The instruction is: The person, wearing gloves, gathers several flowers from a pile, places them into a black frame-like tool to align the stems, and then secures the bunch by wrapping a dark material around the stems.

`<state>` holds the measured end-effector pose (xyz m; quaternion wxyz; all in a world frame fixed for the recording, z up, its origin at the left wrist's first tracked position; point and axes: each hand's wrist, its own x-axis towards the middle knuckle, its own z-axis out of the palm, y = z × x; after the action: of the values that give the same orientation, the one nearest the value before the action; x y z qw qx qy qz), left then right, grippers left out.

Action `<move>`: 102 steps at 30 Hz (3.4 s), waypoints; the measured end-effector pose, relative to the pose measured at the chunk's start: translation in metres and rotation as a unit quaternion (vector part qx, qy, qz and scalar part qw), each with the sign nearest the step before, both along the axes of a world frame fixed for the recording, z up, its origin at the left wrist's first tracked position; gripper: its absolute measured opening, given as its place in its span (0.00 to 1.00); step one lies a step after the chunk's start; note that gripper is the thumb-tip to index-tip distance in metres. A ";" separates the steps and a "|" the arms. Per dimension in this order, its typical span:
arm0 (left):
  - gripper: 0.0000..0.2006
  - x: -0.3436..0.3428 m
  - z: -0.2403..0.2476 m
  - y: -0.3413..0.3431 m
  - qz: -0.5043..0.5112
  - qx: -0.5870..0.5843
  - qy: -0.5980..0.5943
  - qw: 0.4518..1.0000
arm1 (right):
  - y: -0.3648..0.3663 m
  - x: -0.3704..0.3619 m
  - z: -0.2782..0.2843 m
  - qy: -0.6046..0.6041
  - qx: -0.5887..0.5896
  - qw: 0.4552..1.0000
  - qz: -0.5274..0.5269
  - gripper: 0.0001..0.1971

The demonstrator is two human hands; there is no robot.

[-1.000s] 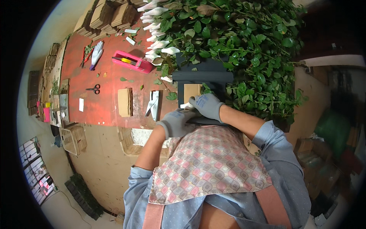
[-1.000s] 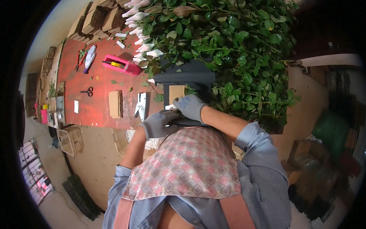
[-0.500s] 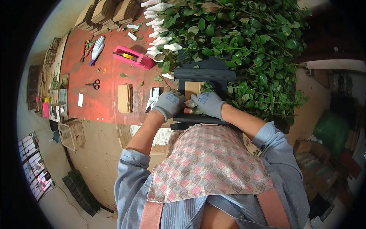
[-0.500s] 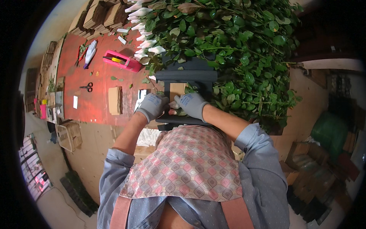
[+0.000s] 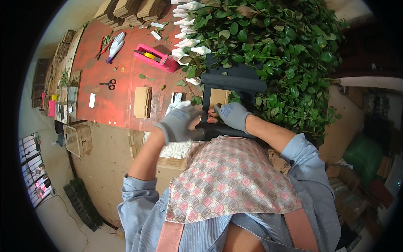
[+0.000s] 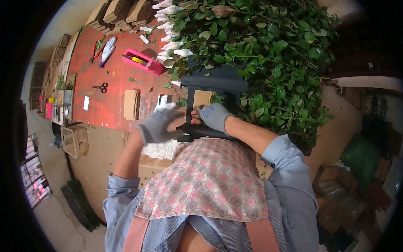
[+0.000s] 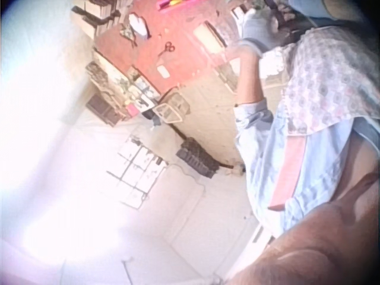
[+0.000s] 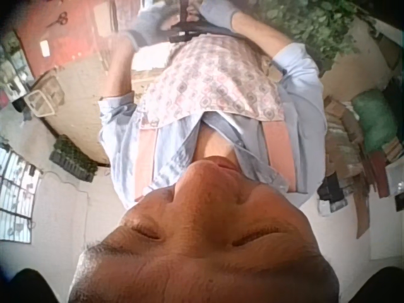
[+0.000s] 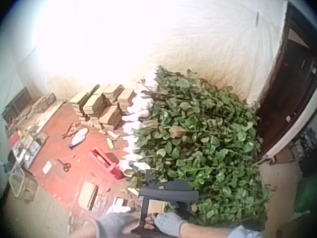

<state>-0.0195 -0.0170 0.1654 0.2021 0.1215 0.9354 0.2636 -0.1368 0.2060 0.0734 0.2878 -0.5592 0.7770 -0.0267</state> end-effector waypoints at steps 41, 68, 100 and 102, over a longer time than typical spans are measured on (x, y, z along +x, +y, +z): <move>0.32 -0.007 -0.050 0.068 -0.050 -0.073 -0.122 0.989 | -0.064 -0.347 0.230 0.163 -0.273 0.868 -0.382 0.15; 0.24 0.004 -0.054 0.067 -0.046 -0.050 -0.057 0.996 | 0.042 -0.355 0.362 0.446 -0.510 0.633 -0.374 0.15; 0.22 0.004 -0.055 0.064 0.016 -0.042 -0.076 0.996 | 0.077 -0.047 0.015 -0.030 0.037 0.973 -0.227 0.18; 0.22 0.005 -0.053 0.065 0.025 -0.043 -0.082 0.995 | 0.080 -0.034 0.011 0.111 -0.010 0.972 -0.207 0.17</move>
<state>-0.0148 0.0480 0.1124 0.2765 0.0669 0.9290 0.2368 -0.1706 0.2857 0.0847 0.1827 -0.3882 0.9028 -0.0313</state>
